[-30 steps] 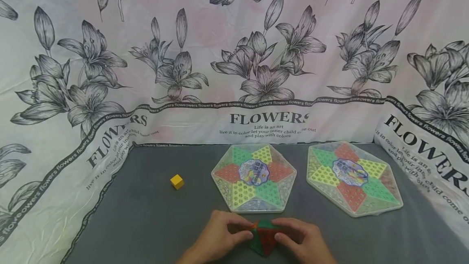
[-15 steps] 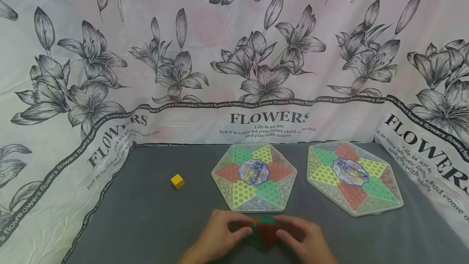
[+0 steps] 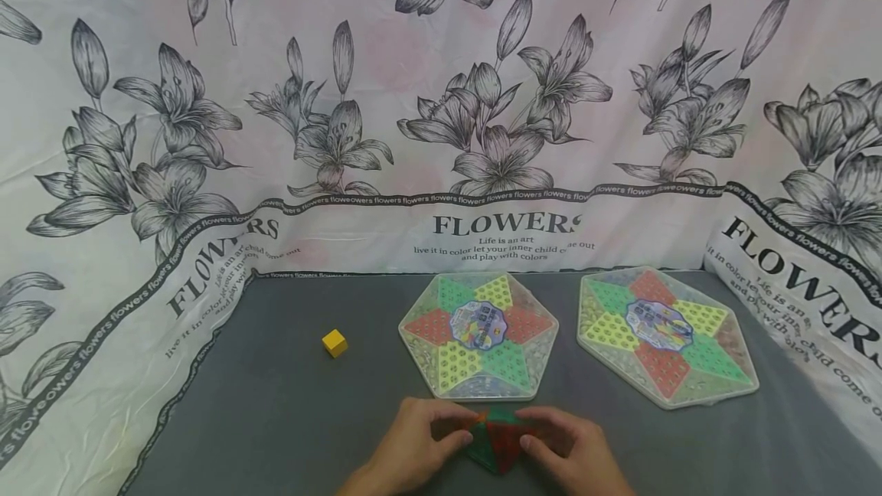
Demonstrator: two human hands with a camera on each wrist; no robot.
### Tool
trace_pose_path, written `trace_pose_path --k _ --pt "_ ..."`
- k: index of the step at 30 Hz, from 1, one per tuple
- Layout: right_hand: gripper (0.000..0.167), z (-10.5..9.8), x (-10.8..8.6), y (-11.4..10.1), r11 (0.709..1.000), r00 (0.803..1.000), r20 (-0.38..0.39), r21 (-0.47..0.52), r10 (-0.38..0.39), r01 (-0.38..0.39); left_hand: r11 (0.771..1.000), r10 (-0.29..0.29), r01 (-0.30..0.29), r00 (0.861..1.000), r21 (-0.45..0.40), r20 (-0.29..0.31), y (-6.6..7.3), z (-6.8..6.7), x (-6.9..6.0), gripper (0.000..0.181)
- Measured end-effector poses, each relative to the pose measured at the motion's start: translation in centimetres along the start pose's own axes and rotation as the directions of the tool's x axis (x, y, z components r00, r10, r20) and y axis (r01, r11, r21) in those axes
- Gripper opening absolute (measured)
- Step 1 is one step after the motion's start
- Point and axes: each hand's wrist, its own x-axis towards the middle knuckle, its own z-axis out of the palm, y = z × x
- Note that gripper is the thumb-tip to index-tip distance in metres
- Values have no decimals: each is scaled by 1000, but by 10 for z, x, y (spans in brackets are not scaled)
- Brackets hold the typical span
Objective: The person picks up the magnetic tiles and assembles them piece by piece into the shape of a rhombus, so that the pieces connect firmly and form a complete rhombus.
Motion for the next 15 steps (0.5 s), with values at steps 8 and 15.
trace_pose_path --k 8,15 --pt "33 -2 1 -2 998 998 30 23 58 -59 1000 0 0 1000 0 -1 1 0 0 22" --pt "34 -2 1 -1 998 998 30 28 59 -60 1000 -12 12 1000 4 0 1 0 -1 22"
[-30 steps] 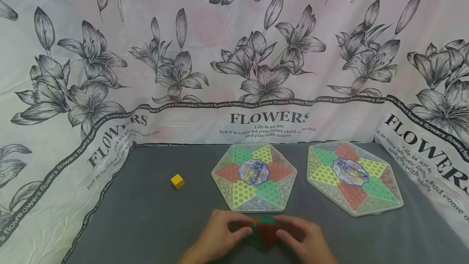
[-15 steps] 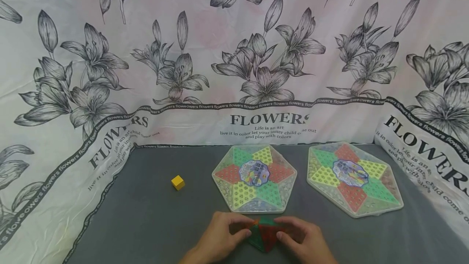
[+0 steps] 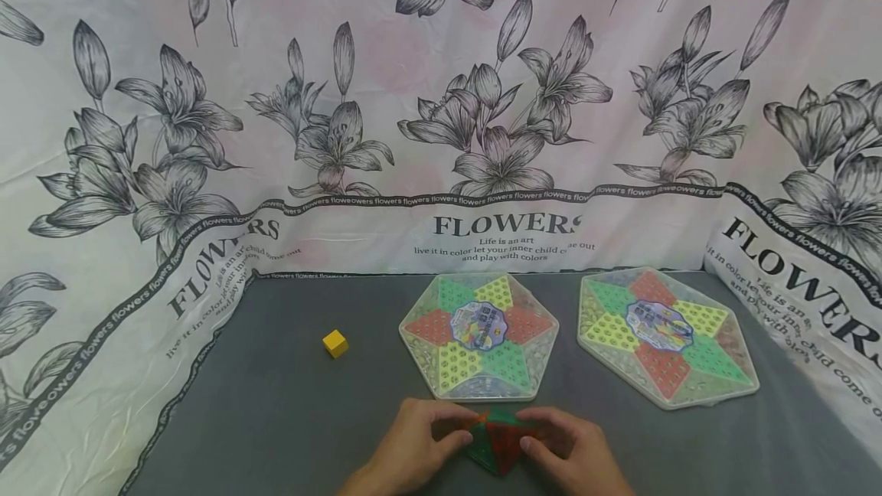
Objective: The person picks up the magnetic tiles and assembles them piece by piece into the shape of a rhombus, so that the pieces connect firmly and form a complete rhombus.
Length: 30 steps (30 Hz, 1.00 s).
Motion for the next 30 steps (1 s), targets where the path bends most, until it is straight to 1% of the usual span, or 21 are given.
trace_pose_path --k 3,6,8,10,13,14,15,16,17,18,19,21,22,23,24,25,26,27,28,29,30 --pt "33 0 0 1 1000 1000 6 3 -19 19 1000 -3 3 1000 4 -1 1 0 0 24" --pt "31 -1 0 4 997 997 -2 -27 -74 74 998 33 -32 999 56 -24 3 -3 0 26" --pt "29 -4 -1 4 993 994 -36 -70 -102 100 994 65 -61 997 93 -45 5 -8 0 27" --pt "28 -8 0 4 983 988 -80 -137 -132 120 989 92 -83 993 121 -71 10 -16 -2 29" --pt "31 -22 3 -5 955 966 -149 -242 -212 172 984 111 -89 985 154 -135 21 -36 -8 29" --pt "34 -28 5 -10 938 952 -162 -276 -260 210 981 120 -90 979 174 -167 26 -44 -10 29" --pt "37 -36 7 -15 916 936 -168 -319 -309 245 972 141 -96 968 216 -207 31 -53 -13 28" --pt "40 -44 10 -23 891 920 -174 -365 -352 272 960 171 -104 953 262 -249 36 -62 -15 28" --pt "45 -53 13 -30 866 902 -173 -397 -396 304 940 213 -118 935 319 -283 42 -72 -18 29" --pt "49 -63 16 -38 829 880 -166 -447 -445 335 915 264 -134 913 381 -312 47 -82 -21 30" --pt "53 -73 19 -47 792 861 -160 -499 -483 351 884 319 -152 887 441 -334 53 -91 -23 31" --pt "58 -92 23 -65 717 830 -146 -597 -539 361 809 418 -165 835 564 -356 66 -111 -28 35" --pt "56 -101 26 -74 679 809 -138 -634 -571 371 773 465 -173 809 611 -360 73 -120 -30 37" --pt "48 -110 28 -83 632 781 -126 -671 -612 387 735 506 -174 784 655 -360 81 -129 -32 39" --pt "42 -118 31 -91 582 747 -119 -710 -654 396 709 536 -171 762 684 -365 88 -138 -34 41" --pt "41 -125 32 -99 544 720 -113 -737 -685 401 686 565 -170 738 708 -370 95 -146 -35 43" --pt "45 -131 35 -106 501 685 -104 -761 -721 412 665 589 -167 717 728 -374 102 -153 -36 44" --pt "52 -137 36 -113 461 655 -99 -788 -749 408 650 610 -165 695 742 -380 107 -159 -37 44" --pt "62 -142 38 -118 421 634 -88 -815 -769 398 637 626 -159 677 754 -387 112 -164 -37 45" --pt "70 -146 39 -122 389 626 -80 -842 -776 374 624 640 -151 662 767 -390 115 -168 -38 48" --pt "72 -149 40 -125 367 621 -78 -862 -780 351 609 651 -139 650 781 -392 116 -170 -38 53"
